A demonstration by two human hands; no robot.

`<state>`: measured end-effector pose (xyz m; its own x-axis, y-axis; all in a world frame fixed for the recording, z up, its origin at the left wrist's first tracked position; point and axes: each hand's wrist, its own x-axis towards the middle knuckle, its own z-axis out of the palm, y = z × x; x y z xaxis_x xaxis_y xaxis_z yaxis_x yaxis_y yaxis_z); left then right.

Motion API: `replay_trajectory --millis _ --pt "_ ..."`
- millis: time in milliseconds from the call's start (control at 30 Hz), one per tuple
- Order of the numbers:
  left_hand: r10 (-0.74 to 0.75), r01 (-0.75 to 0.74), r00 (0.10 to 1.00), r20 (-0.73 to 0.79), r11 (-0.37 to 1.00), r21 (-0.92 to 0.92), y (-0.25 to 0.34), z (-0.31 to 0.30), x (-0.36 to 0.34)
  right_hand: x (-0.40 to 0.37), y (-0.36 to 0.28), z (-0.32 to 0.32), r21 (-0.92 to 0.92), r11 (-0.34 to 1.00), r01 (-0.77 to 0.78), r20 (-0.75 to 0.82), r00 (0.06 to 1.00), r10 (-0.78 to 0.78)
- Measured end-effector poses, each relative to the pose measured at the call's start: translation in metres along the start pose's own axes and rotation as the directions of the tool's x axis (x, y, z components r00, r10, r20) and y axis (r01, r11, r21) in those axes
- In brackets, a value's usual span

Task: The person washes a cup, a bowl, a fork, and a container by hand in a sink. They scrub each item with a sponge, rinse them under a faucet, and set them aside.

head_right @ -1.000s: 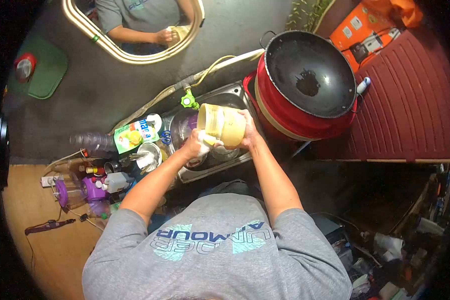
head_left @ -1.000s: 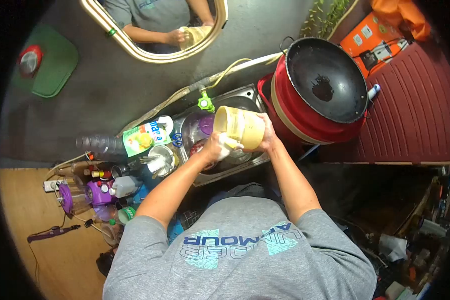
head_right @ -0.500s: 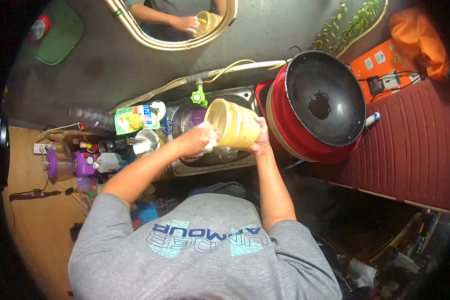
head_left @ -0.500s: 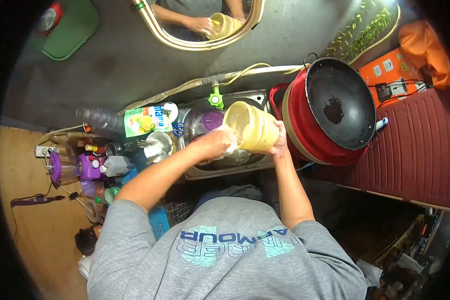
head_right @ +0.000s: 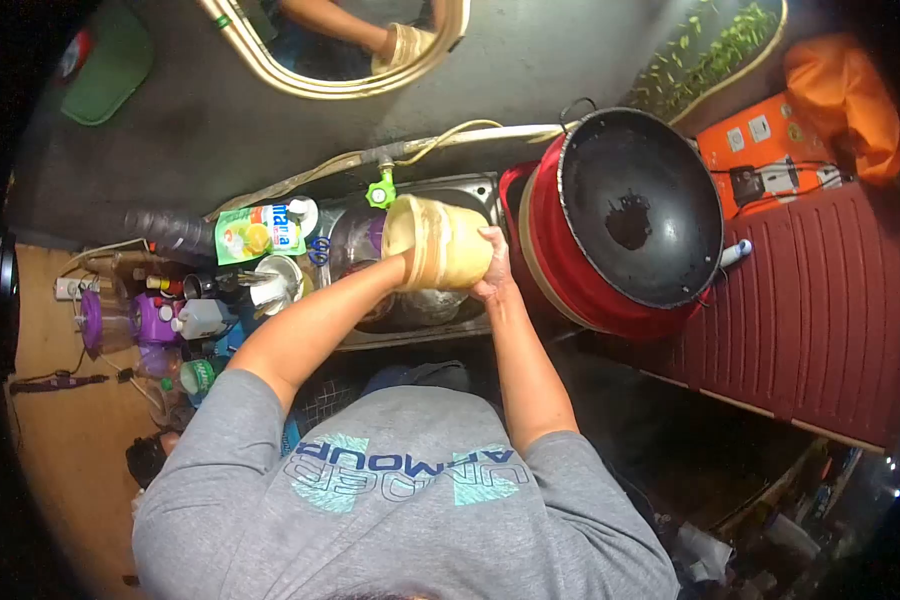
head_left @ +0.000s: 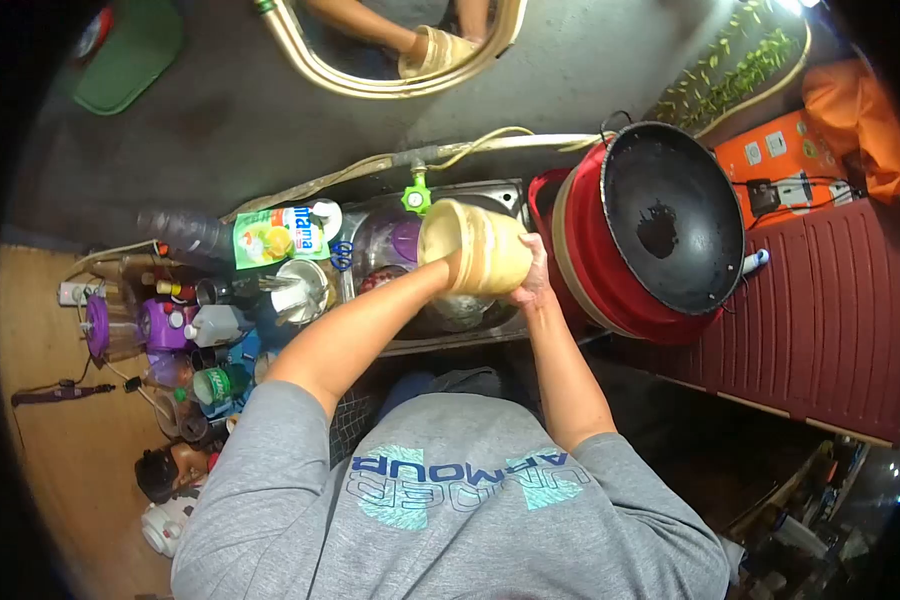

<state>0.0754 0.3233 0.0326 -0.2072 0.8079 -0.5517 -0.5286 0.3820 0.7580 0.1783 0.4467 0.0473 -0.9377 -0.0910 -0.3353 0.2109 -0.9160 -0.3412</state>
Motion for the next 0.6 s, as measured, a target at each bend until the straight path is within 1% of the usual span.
replay_trajectory --millis 33,67,100,133,167,200,233,267,300,333,367,400,433,467,500,533,600 --pt "-0.031 0.041 0.999 0.028 0.880 -0.473 -0.014 0.004 0.008 -0.005 0.000 0.000 0.094 0.995 0.012 0.021 1.000 -0.014" --pt "0.065 -0.179 0.973 -0.220 0.816 -0.550 -0.019 0.023 0.010 -0.005 0.002 -0.001 0.078 0.996 -0.040 -0.018 0.999 0.041" --pt "0.084 -0.204 0.969 -0.233 0.807 -0.554 -0.019 0.024 0.012 0.002 0.009 -0.007 0.076 0.996 -0.045 0.008 0.999 0.044" --pt "0.087 -0.176 0.977 -0.194 0.839 -0.514 -0.018 0.024 0.015 0.002 0.007 -0.012 0.139 0.989 -0.043 0.039 0.999 0.038" --pt "0.091 -0.152 0.984 -0.154 0.880 -0.450 -0.021 0.024 0.020 -0.001 0.005 -0.012 0.202 0.978 -0.045 0.067 0.997 0.032" --pt "0.114 -0.153 0.986 -0.125 0.918 -0.365 -0.025 0.024 0.025 -0.007 0.002 -0.012 0.206 0.978 -0.041 0.063 0.998 0.028" --pt "0.164 -0.178 0.984 -0.074 0.950 -0.257 -0.025 0.018 0.028 -0.013 -0.003 -0.012 0.184 0.981 -0.056 0.074 0.996 0.043" --pt "0.229 -0.229 0.973 -0.008 0.968 -0.105 -0.022 0.009 0.032 -0.018 -0.003 -0.012 0.167 0.983 -0.074 0.080 0.995 0.061" --pt "0.288 -0.292 0.956 0.059 0.954 0.066 -0.019 -0.001 0.035 -0.020 0.000 -0.013 0.171 0.982 -0.080 0.076 0.995 0.068" --pt "0.311 -0.328 0.944 0.112 0.921 0.209 -0.015 -0.009 0.038 -0.021 0.001 -0.012 0.172 0.982 -0.084 0.065 0.995 0.074" --pt "0.281 -0.296 0.954 0.105 0.940 0.168 -0.012 -0.012 0.038 -0.020 0.000 -0.011 0.169 0.982 -0.087 0.057 0.995 0.078" --pt "0.246 -0.254 0.965 0.092 0.963 0.089 -0.014 -0.012 0.036 -0.017 -0.002 -0.010 0.205 0.976 -0.072 0.024 0.997 0.069" --pt "0.188 -0.185 0.981 0.050 0.981 -0.053 -0.021 -0.008 0.032 -0.013 -0.004 -0.014 0.209 0.975 -0.074 0.022 0.997 0.071" --pt "0.126 -0.126 0.992 -0.004 0.981 -0.151 -0.026 -0.002 0.027 -0.003 -0.006 -0.020 0.152 0.987 -0.054 0.029 0.998 0.050" --pt "0.069 -0.077 0.996 -0.049 0.976 -0.201 -0.031 0.004 0.022 0.004 -0.006 -0.026 0.099 0.995 -0.032 0.038 0.999 0.028" --pt "0.030 -0.045 0.997 -0.069 0.975 -0.220 -0.032 0.005 0.016 0.006 -0.004 -0.034 0.050 0.998 0.041 -0.042 0.998 -0.039" --pt "0.018 -0.028 0.999 -0.033 0.945 -0.327 -0.028 0.003 0.012 0.007 -0.008 -0.051 0.057 0.996 0.068 -0.030 0.997 -0.066"
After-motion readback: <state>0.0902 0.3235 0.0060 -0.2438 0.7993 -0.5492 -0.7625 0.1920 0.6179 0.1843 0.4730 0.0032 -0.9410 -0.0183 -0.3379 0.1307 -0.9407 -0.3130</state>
